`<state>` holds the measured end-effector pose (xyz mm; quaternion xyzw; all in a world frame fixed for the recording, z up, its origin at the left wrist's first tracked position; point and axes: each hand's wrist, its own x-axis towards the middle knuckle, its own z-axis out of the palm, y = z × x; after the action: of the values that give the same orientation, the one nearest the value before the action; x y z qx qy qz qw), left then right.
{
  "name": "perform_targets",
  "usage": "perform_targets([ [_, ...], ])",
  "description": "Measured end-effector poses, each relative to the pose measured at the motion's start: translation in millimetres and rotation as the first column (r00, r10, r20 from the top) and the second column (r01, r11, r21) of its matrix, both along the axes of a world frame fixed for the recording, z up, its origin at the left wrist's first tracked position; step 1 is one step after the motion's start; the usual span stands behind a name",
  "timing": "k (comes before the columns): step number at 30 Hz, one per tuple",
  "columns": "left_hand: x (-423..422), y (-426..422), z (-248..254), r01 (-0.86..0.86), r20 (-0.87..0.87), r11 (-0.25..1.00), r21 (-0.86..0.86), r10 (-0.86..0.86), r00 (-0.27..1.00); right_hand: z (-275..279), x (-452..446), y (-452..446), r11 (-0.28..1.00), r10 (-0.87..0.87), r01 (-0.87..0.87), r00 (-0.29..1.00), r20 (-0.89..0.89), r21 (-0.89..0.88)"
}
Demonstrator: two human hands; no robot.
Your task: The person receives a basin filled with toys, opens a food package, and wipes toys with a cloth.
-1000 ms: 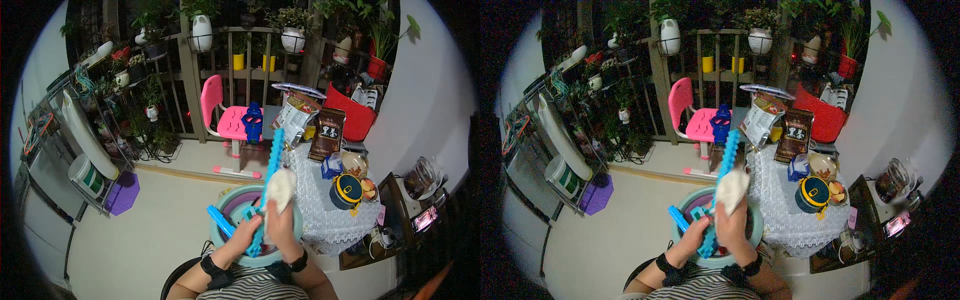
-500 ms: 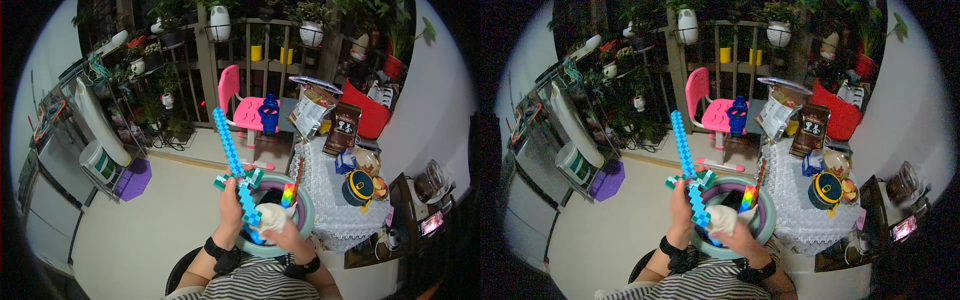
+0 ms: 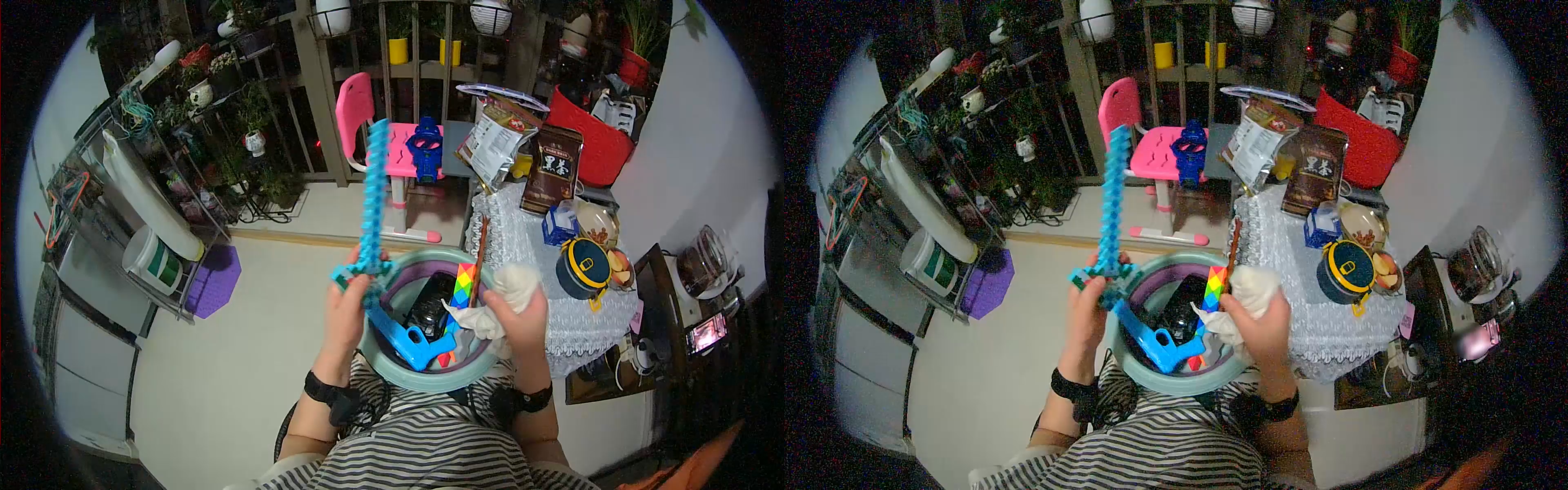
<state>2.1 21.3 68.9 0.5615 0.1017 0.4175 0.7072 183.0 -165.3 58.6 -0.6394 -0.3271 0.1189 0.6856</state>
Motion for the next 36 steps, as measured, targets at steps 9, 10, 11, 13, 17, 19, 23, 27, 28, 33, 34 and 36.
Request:
perform_targets([
  [9,-32,15,-24,-0.195,-0.029,0.964,-0.179,0.192,0.981,-48,-48,96,0.707,0.636,-0.194,0.593,0.493,-0.680],
  [10,-35,14,-25,-0.195,-0.033,0.965,-0.176,0.192,0.981,-49,-54,103,0.709,0.635,-0.197,0.596,0.492,-0.677],
  [11,-38,12,-25,-0.233,-0.068,0.964,-0.126,0.226,0.972,-49,-59,109,0.646,0.692,-0.208,0.565,0.449,-0.735],
  [13,-41,8,-27,-0.262,-0.096,0.962,-0.078,0.254,0.962,-46,-62,113,0.577,0.743,-0.209,0.535,0.401,-0.790],
  [17,-52,2,-33,-0.259,-0.196,0.966,-0.005,0.254,0.947,-30,-53,102,0.616,0.652,-0.327,0.722,0.230,-0.717],
  [19,-57,3,-34,-0.249,-0.209,0.969,0.005,0.244,0.947,-48,-26,94,0.813,0.470,-0.378,0.875,0.116,-0.444],
  [23,-51,3,-46,-0.122,-0.453,0.974,0.192,0.199,0.869,-8,11,38,0.972,0.236,-0.203,0.871,-0.431,0.121],
  [27,-14,0,-77,0.030,-0.643,0.932,0.362,0.227,0.731,3,17,-4,0.931,0.278,-0.093,0.806,-0.522,0.352],
  [28,-5,-2,-86,0.028,-0.579,0.848,0.529,0.336,0.743,1,11,-6,0.922,0.273,-0.062,0.805,-0.528,0.382],
  [33,11,-28,-92,0.127,-0.618,0.772,0.623,0.385,0.686,-10,0,-6,0.916,0.349,-0.116,0.702,-0.621,0.384],
  [34,6,-31,-88,0.267,-0.724,0.757,0.596,0.364,0.585,-11,-3,-4,0.908,0.377,-0.136,0.678,-0.631,0.397],
  [36,-5,-32,-73,0.450,-0.836,0.725,0.522,0.328,0.440,-10,-8,2,0.895,0.410,-0.152,0.651,-0.639,0.419],
])
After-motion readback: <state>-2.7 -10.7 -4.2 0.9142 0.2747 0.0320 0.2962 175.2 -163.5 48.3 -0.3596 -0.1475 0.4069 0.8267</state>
